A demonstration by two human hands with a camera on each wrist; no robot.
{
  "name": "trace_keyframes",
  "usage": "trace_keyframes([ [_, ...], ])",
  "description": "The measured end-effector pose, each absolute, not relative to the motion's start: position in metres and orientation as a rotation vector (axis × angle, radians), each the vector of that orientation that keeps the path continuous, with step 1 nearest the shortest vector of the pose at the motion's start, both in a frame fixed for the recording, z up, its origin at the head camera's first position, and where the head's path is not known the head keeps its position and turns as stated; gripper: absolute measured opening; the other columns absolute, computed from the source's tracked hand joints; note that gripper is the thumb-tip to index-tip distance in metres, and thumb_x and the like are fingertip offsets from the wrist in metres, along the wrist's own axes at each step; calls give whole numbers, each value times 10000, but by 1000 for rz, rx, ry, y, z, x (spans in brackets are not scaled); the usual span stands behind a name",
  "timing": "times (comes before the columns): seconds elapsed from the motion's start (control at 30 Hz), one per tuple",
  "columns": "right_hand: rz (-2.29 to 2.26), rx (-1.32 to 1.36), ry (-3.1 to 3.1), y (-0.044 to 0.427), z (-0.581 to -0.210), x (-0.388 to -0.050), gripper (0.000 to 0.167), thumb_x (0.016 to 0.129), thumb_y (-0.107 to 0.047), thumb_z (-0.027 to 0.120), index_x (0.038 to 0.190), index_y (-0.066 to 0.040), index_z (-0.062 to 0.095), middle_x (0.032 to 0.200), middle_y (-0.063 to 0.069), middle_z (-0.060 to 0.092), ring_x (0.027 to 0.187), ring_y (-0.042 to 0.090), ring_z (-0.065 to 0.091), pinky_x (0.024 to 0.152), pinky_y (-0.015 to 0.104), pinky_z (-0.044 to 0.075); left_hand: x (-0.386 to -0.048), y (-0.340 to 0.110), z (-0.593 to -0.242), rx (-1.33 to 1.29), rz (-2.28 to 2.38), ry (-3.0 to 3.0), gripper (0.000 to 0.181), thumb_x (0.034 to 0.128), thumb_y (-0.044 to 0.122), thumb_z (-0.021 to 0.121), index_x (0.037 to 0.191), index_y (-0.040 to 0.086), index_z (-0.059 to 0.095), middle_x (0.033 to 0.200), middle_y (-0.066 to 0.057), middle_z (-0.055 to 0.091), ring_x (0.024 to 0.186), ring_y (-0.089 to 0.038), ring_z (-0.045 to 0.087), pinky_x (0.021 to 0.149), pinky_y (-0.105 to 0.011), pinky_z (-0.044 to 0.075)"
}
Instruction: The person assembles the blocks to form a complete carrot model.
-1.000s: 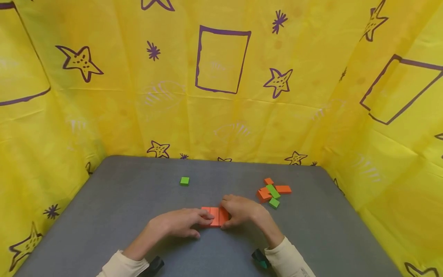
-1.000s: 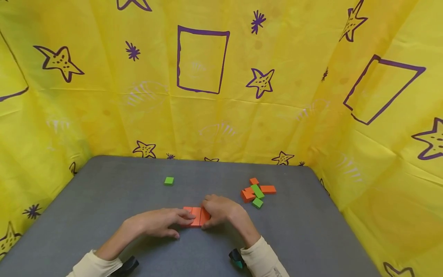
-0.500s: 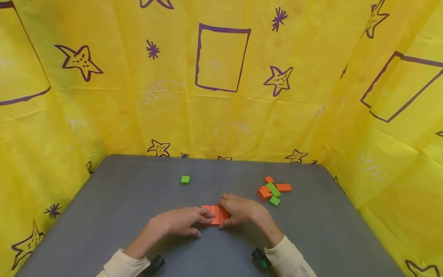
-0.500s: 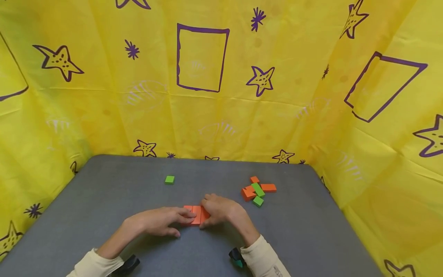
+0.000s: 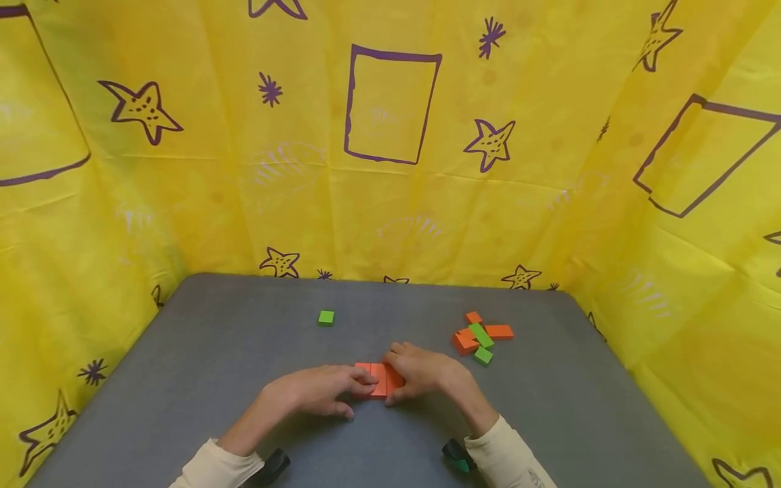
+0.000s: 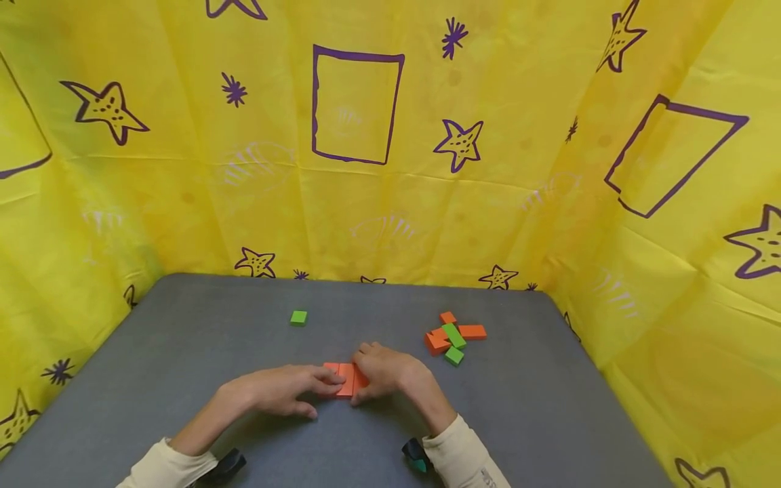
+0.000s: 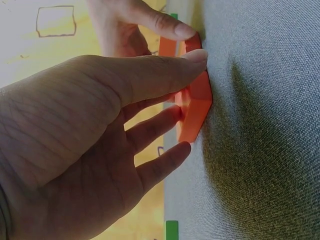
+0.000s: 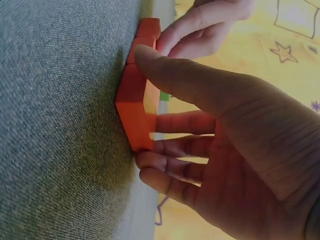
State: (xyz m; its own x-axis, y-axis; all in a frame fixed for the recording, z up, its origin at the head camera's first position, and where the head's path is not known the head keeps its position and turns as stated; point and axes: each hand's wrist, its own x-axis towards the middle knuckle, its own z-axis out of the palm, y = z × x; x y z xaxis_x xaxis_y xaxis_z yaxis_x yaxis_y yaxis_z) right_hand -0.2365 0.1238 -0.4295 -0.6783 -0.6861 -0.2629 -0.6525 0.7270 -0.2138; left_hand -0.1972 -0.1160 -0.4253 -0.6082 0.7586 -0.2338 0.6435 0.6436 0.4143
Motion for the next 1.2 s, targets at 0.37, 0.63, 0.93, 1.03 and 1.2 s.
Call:
trace_keyframes([
  [0.37,-113,-1041,2622,125,-432,-240,542,877,-473,822,1261,-128,658,1048,-50,578,914,81,481,768,203,435,-202,-115,-426,1164,410,2475,493,954,231,769,1432,191,654,1538,76,574,1439,-193,532,1190,-446,449],
  [0.63,-267,-1006,2558,136,-422,-244,662,907,-497,784,1416,-132,572,1242,-5,615,1075,125,557,944,297,525,-212,-112,-429,1335,480,2556,401,996,235,720,1388,173,665,1454,31,623,1328,-169,609,1132,-409,505],
  [0.93,-418,-807,2740,198,-391,-266,406,1057,-247,615,1369,12,620,1303,192,631,1185,353,618,1019,534,525,-216,-106,-438,1401,382,2530,267,984,202,737,1249,178,759,1251,66,678,1135,-49,639,997,-260,554],
  [1.03,-393,-704,2784,218,-389,-274,263,1065,-112,554,1226,53,680,1157,188,690,1006,294,650,885,457,557,-214,-109,-437,1392,396,2532,276,982,170,734,1256,170,759,1231,59,686,1131,-62,645,995,-273,560],
  [1.2,-341,-711,2762,231,-397,-280,245,1032,-19,535,1176,51,721,1061,186,750,870,246,670,776,371,557,-212,-114,-433,1395,397,2530,303,977,123,726,1276,157,752,1242,38,693,1129,-93,647,1002,-299,566],
])
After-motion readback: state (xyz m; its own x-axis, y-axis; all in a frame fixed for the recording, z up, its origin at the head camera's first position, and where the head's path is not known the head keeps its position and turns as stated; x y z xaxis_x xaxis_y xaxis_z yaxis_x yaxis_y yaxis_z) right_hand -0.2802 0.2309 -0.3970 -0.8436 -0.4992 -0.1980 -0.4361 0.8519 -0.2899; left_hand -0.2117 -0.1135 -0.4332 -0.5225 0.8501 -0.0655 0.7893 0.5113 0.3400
